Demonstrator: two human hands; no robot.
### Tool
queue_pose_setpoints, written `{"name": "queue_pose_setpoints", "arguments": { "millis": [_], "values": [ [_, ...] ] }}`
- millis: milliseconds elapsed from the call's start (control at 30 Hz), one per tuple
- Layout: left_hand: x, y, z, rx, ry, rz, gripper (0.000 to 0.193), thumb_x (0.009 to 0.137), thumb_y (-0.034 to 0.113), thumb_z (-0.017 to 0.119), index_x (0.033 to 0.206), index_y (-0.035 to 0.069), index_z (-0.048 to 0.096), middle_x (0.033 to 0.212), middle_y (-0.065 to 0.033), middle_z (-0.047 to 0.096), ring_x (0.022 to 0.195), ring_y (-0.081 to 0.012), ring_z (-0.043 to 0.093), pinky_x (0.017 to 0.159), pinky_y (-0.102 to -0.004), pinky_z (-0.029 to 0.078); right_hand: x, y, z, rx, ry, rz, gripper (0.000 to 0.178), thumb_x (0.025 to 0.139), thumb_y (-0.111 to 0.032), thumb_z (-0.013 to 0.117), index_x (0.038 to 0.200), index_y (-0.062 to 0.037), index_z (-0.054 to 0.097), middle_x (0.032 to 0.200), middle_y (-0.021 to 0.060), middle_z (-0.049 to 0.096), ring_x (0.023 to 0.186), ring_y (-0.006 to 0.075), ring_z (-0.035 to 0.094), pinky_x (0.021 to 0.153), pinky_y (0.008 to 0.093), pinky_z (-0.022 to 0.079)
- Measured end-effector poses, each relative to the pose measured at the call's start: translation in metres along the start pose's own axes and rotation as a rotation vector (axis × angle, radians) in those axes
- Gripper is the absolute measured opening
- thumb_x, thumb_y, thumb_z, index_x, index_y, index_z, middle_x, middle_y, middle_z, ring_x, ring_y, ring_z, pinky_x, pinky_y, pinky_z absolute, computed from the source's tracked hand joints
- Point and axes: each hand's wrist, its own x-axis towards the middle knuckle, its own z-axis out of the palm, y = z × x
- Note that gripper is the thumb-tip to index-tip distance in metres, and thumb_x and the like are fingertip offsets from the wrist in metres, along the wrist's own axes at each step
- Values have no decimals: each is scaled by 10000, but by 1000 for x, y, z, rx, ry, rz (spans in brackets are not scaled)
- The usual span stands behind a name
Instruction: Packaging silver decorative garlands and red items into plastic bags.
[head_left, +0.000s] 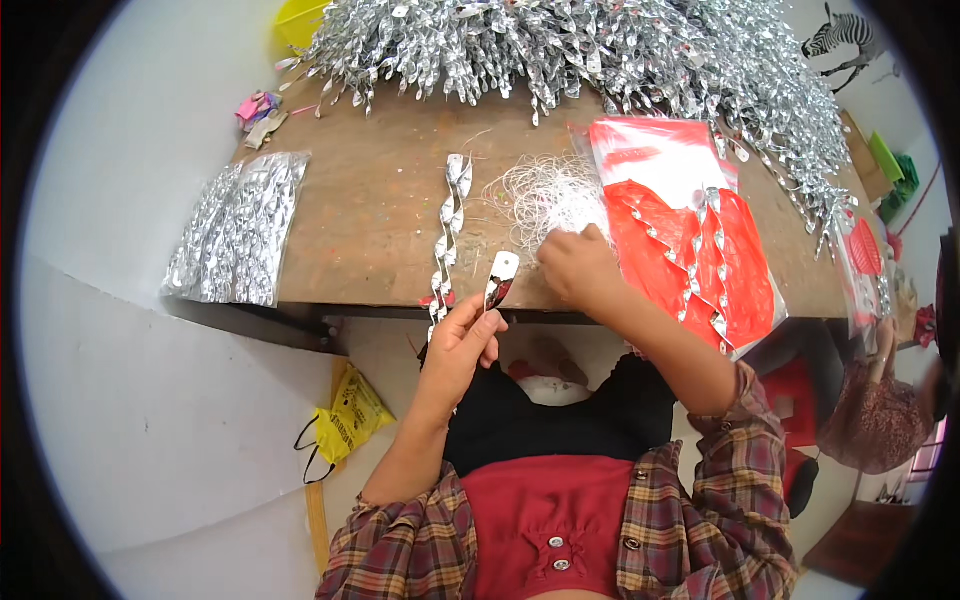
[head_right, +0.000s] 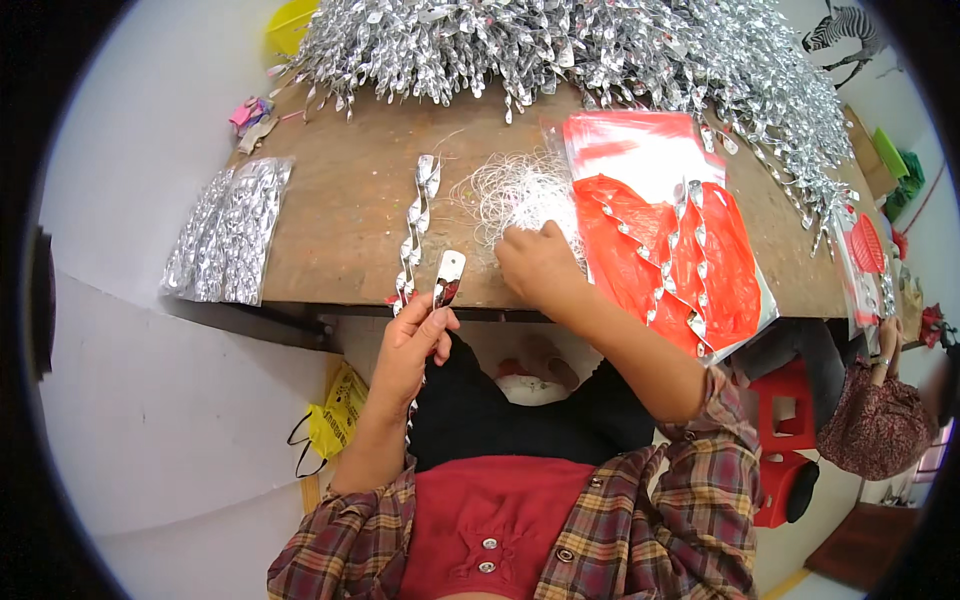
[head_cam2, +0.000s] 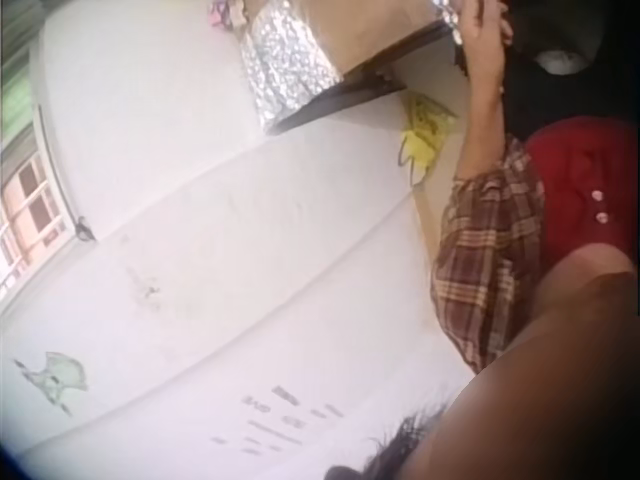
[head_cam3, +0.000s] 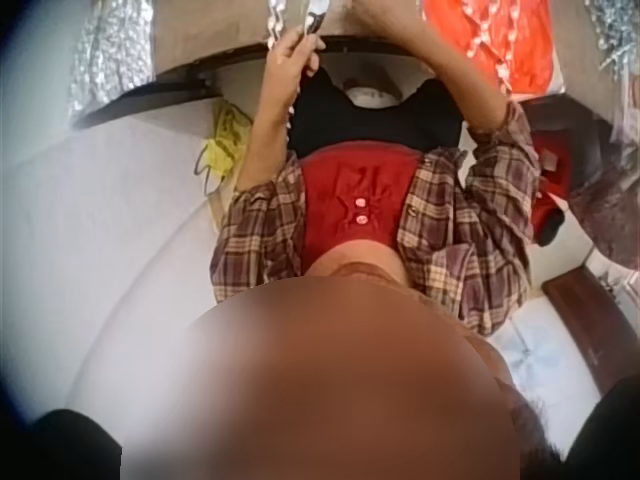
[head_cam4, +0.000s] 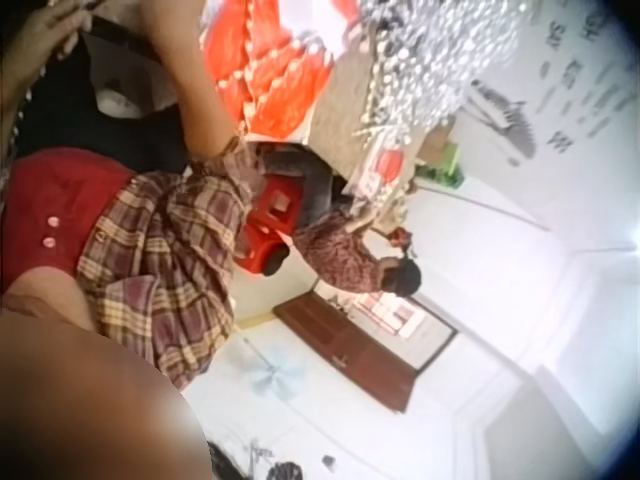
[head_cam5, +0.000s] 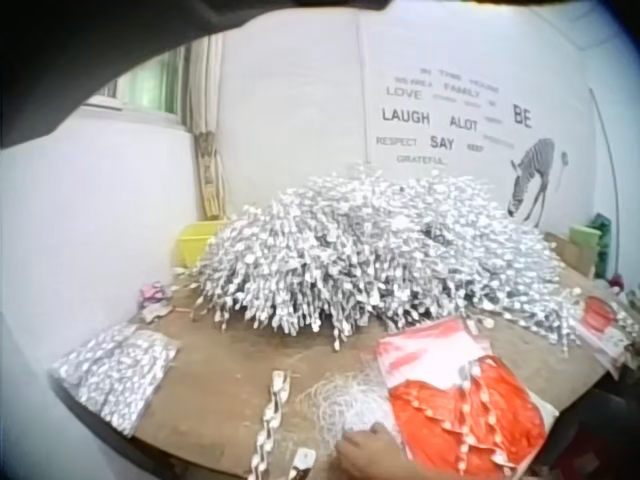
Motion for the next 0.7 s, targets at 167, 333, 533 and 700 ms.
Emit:
{"name": "queue_pose_setpoints", "arguments": {
  "millis": [167, 333, 533, 700],
  "values": [
    [1, -1, 0, -8, -2, -22, 321, 934, 209, 532, 1195, 23, 538, 854, -13, 585, 610, -43, 500, 530, -182, 403, 13, -14, -70, 1059, 338, 501, 36, 881, -54, 466, 861, -61, 495, 834, 46, 545, 603, 97, 468, 561, 235, 375],
    [4, 0, 18, 67, -43, -70, 312, 924, 191, 549, 1179, 11, 541, 891, -16, 593, 643, -56, 509, 570, -195, 409, -19, -18, -86, 1431, 279, 721, 66, 940, -63, 427, 991, -36, 458, 763, 40, 530, 623, 80, 499, 594, 209, 418],
    [0, -3, 33, 168, -93, 92, 382, 925, 150, 540, 1277, 9, 495, 963, -30, 580, 745, -73, 526, 650, -210, 429, -33, -47, -90, 1539, 268, 725, 176, 926, -41, 477, 1100, -30, 457, 779, 64, 571, 662, 119, 562, 638, 241, 466],
    [-2, 0, 40, 298, -111, 240, 409, 904, 88, 557, 1298, 11, 479, 988, -55, 558, 769, -102, 540, 678, -226, 450, -34, -51, -94, 1623, 274, 689, 253, 915, -24, 498, 1163, -22, 445, 830, 95, 612, 705, 140, 603, 676, 257, 497]
  ]
}}
